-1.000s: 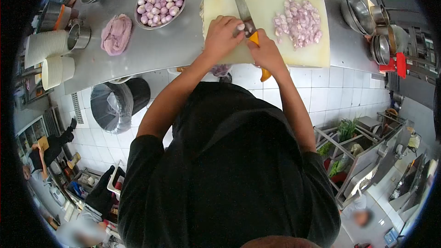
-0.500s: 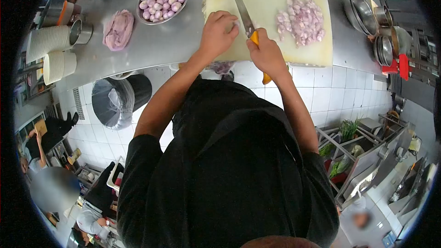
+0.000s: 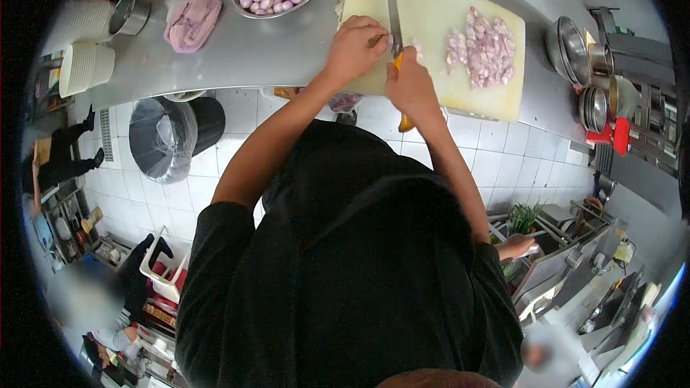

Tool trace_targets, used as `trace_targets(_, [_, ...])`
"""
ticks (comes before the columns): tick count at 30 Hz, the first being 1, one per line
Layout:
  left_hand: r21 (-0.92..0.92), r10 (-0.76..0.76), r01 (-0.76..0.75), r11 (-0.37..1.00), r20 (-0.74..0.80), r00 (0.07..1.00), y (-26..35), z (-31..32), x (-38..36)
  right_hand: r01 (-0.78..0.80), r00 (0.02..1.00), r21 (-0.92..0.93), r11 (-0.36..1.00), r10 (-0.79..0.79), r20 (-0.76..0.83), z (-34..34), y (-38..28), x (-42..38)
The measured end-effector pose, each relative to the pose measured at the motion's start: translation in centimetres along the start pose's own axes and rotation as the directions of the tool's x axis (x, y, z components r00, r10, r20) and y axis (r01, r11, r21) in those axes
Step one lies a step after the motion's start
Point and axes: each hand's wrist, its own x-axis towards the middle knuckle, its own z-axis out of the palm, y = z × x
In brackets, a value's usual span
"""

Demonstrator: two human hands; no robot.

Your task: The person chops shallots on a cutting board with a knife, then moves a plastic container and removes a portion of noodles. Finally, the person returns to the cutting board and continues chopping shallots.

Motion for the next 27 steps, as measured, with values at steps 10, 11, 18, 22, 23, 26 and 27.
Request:
trace_targets(10, [-0.006, -0.013, 0.013, 1.0, -0.004, 1.0, 0.0, -0.1, 0.0, 0.181, 0.965, -0.158, 0.971, -0.207, -0.161, 2.2, 1.8, 1.8])
trace_targets(11, [-0.007, 0.001, -0.001, 1.0, -0.013, 1.0, -0.1, -0.1, 0.3, 0.136, 0.984, -0.112, 0.984, -0.147, -0.099, 1.7, 2.4, 2.4])
trace_targets(18, [0.018, 0.003, -0.003, 1.0, 0.008, 1.0, 0.0, -0.2, -0.1, 0.127, 0.986, -0.144, 0.981, -0.141, -0.091, 1.4, 0.2, 1.5])
trace_targets(22, [0.008, 0.005, -0.004, 1.0, -0.019, 1.0, 0.0, -0.2, -0.1, -0.023, 0.999, -0.058, 0.998, 0.025, 0.031, 0.7, -0.3, 1.3])
trace_targets(23, [-0.012, 0.003, -0.004, 1.0, -0.029, 1.0, 0.1, -0.2, 0.0, -0.031, 0.999, -0.042, 0.999, 0.032, 0.038, 0.6, -0.2, 1.5])
trace_targets(26, [-0.033, -0.004, 0.003, 0.999, -0.044, 0.999, 0.4, -0.4, -0.1, -0.039, 0.998, -0.022, 0.999, 0.04, 0.058, 0.5, -0.3, 1.9])
trace_targets(27, [-0.018, 0.0, 0.0, 1.0, -0.035, 0.999, 0.4, -0.3, 0.0, -0.044, 0.997, -0.02, 0.999, 0.045, 0.061, 0.5, -0.3, 1.9])
